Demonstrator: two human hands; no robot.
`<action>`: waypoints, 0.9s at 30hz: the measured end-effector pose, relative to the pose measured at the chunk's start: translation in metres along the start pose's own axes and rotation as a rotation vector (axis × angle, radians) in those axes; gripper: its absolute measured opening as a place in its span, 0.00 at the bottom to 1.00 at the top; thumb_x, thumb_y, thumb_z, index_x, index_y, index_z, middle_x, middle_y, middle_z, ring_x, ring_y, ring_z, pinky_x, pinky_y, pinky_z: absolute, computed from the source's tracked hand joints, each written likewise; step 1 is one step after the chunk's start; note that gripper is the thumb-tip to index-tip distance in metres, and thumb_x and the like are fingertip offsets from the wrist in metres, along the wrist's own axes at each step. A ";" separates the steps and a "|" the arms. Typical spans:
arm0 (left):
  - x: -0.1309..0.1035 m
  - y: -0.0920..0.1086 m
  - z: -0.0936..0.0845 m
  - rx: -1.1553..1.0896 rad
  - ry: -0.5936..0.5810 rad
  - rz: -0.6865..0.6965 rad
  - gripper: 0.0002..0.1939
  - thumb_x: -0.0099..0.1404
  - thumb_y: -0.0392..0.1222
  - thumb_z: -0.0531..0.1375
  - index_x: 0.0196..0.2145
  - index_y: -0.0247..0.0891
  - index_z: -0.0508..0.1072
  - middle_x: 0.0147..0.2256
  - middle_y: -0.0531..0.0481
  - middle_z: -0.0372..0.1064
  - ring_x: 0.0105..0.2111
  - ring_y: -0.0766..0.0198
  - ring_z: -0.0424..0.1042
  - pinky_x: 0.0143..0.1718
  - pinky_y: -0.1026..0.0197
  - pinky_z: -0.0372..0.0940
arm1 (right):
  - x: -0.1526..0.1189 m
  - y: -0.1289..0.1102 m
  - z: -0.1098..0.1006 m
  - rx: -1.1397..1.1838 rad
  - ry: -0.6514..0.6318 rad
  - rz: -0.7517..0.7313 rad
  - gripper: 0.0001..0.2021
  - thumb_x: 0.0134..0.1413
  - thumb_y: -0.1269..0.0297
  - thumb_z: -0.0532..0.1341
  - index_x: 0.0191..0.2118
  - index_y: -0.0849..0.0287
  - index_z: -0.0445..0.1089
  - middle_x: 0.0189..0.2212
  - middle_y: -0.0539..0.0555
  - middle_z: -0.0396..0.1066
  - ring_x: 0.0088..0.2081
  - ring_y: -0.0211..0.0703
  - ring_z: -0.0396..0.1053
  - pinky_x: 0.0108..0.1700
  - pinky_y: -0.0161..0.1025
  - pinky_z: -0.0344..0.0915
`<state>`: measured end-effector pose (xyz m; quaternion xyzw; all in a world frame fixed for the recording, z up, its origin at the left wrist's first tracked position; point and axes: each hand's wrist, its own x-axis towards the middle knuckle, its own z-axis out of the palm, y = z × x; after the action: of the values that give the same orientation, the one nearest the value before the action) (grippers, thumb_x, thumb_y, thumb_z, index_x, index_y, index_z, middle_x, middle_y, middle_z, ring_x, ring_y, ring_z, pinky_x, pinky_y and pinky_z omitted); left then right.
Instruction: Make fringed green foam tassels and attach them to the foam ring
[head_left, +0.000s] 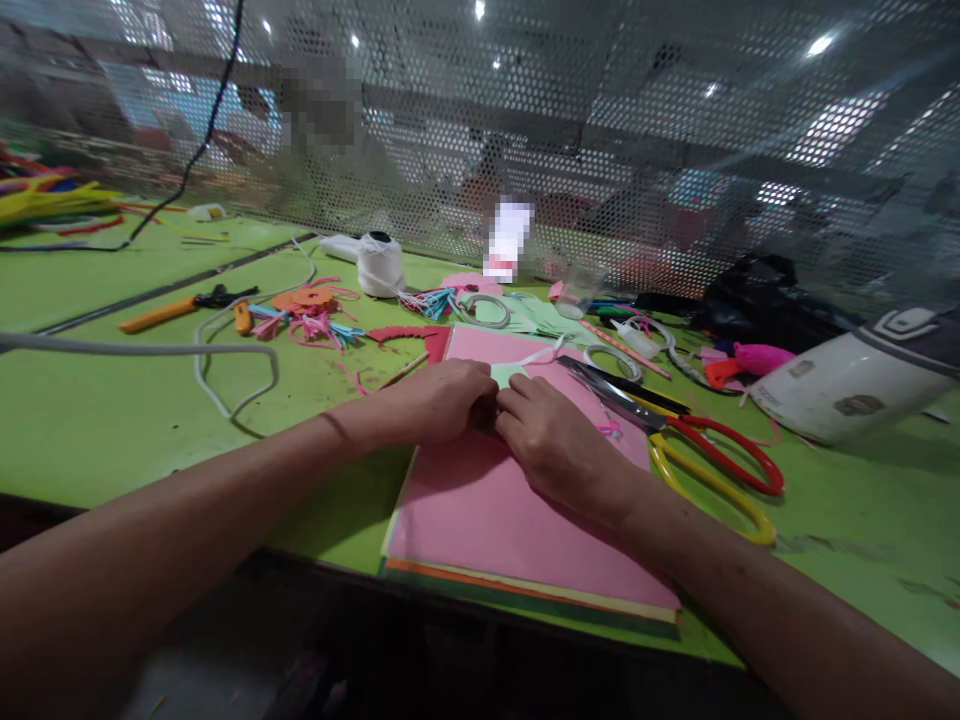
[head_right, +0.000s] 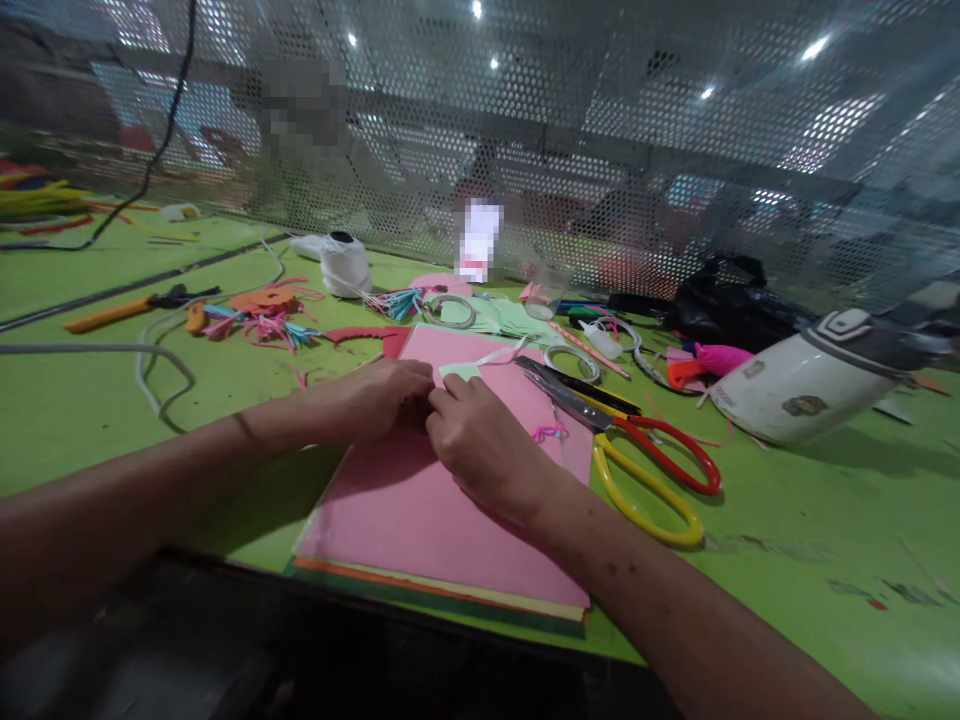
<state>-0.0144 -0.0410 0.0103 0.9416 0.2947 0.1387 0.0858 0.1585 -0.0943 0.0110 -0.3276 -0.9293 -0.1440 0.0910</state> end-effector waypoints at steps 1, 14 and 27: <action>-0.001 0.001 -0.001 -0.007 -0.003 0.008 0.08 0.56 0.29 0.52 0.26 0.35 0.70 0.28 0.49 0.66 0.27 0.66 0.64 0.28 0.65 0.58 | -0.001 0.002 0.000 0.046 0.005 0.019 0.10 0.55 0.78 0.53 0.29 0.65 0.70 0.31 0.60 0.68 0.34 0.46 0.57 0.35 0.43 0.55; -0.002 0.010 -0.010 0.027 -0.056 -0.029 0.08 0.56 0.29 0.52 0.25 0.34 0.69 0.26 0.48 0.68 0.25 0.67 0.64 0.26 0.65 0.56 | -0.003 0.003 0.002 0.369 0.037 0.135 0.09 0.49 0.80 0.56 0.30 0.62 0.72 0.32 0.56 0.67 0.38 0.44 0.61 0.40 0.41 0.59; -0.001 0.006 -0.002 0.036 -0.012 -0.007 0.07 0.58 0.34 0.52 0.27 0.35 0.69 0.28 0.48 0.67 0.26 0.66 0.64 0.27 0.64 0.56 | -0.003 0.008 -0.007 0.545 0.027 0.120 0.11 0.47 0.81 0.54 0.28 0.62 0.72 0.31 0.56 0.70 0.36 0.43 0.64 0.39 0.40 0.62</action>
<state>-0.0125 -0.0462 0.0136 0.9428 0.2996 0.1273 0.0712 0.1668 -0.0925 0.0183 -0.3436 -0.9114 0.1126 0.1965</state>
